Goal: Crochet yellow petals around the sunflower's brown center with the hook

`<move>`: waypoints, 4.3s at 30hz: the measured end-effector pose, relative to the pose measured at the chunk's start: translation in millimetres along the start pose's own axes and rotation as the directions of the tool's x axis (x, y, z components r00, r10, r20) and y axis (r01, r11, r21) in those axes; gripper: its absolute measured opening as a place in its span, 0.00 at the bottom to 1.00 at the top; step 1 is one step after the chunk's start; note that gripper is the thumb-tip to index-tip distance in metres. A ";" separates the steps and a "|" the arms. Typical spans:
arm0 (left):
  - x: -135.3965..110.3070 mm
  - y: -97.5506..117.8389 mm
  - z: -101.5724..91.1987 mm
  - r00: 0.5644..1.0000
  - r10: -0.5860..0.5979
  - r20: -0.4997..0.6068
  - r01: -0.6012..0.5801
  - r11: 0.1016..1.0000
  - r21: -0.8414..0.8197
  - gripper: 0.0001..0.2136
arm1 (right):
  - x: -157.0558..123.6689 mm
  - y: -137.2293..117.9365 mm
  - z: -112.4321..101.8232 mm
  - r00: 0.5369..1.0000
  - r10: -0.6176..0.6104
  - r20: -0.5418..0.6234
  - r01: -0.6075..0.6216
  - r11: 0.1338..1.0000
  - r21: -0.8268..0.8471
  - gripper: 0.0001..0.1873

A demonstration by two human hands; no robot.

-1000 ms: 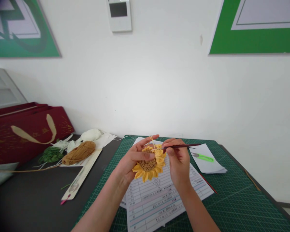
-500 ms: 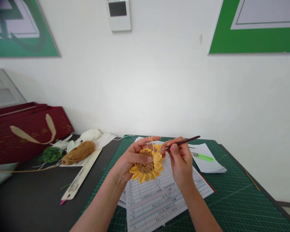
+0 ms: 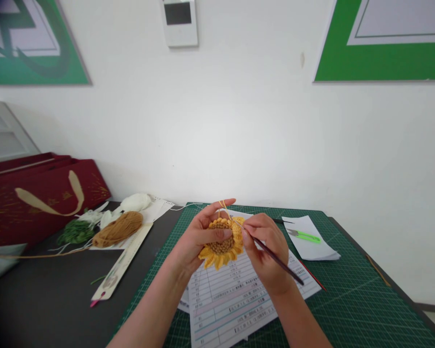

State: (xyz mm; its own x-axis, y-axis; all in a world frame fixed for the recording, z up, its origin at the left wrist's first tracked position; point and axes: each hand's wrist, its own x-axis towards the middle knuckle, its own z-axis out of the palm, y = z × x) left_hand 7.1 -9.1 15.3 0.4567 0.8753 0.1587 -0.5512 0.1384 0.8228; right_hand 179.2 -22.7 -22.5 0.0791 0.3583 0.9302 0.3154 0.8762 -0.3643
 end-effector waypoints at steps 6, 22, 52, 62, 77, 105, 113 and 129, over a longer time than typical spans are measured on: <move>0.1 -2.8 2.6 1.000 -0.020 -0.018 0.020 1.000 -0.018 0.32 | -2.4 -1.2 2.2 0.989 -0.145 0.019 0.146 0.975 -0.169 0.16; 0.5 -6.6 11.0 0.996 -0.005 -0.093 -0.005 0.995 -0.098 0.36 | -14.8 0.1 13.7 0.988 -0.091 -0.124 0.061 0.971 -0.231 0.12; 0.6 -12.0 17.1 0.980 0.158 -0.122 -0.166 0.985 -0.056 0.23 | -10.3 -18.9 33.0 0.863 0.392 -0.317 -0.315 0.910 0.269 0.05; 0.7 -13.5 14.6 0.971 0.209 -0.112 -0.211 0.977 -0.004 0.24 | -8.3 -13.5 31.8 0.828 0.499 -0.255 -0.390 0.840 0.378 0.07; 1.7 -6.4 3.2 0.982 0.186 -0.033 -0.179 0.973 0.144 0.30 | 4.4 -13.6 18.4 0.807 0.574 -0.137 -0.464 0.760 0.454 0.08; 0.6 -9.1 6.5 0.974 0.222 0.052 -0.219 0.844 0.489 0.29 | 11.9 -17.8 3.0 0.846 0.507 -0.164 -0.493 0.862 0.121 0.20; 0.3 -7.8 10.4 0.979 0.200 0.043 -0.197 0.868 0.455 0.30 | 12.1 -12.1 6.2 0.773 0.617 -0.149 -0.577 0.780 0.241 0.19; -0.2 -7.9 9.8 0.985 0.166 0.053 -0.173 0.893 0.416 0.31 | 13.7 -16.9 0.0 0.790 0.586 -0.177 -0.592 0.805 0.022 0.27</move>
State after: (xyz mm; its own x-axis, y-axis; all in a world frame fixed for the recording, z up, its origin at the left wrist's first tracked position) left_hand 18.2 -14.9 14.1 0.3951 0.8605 0.3217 -0.2807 -0.2204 0.9342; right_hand 175.0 -32.5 -3.6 0.4152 0.7397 0.5295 0.1861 0.5007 -0.8454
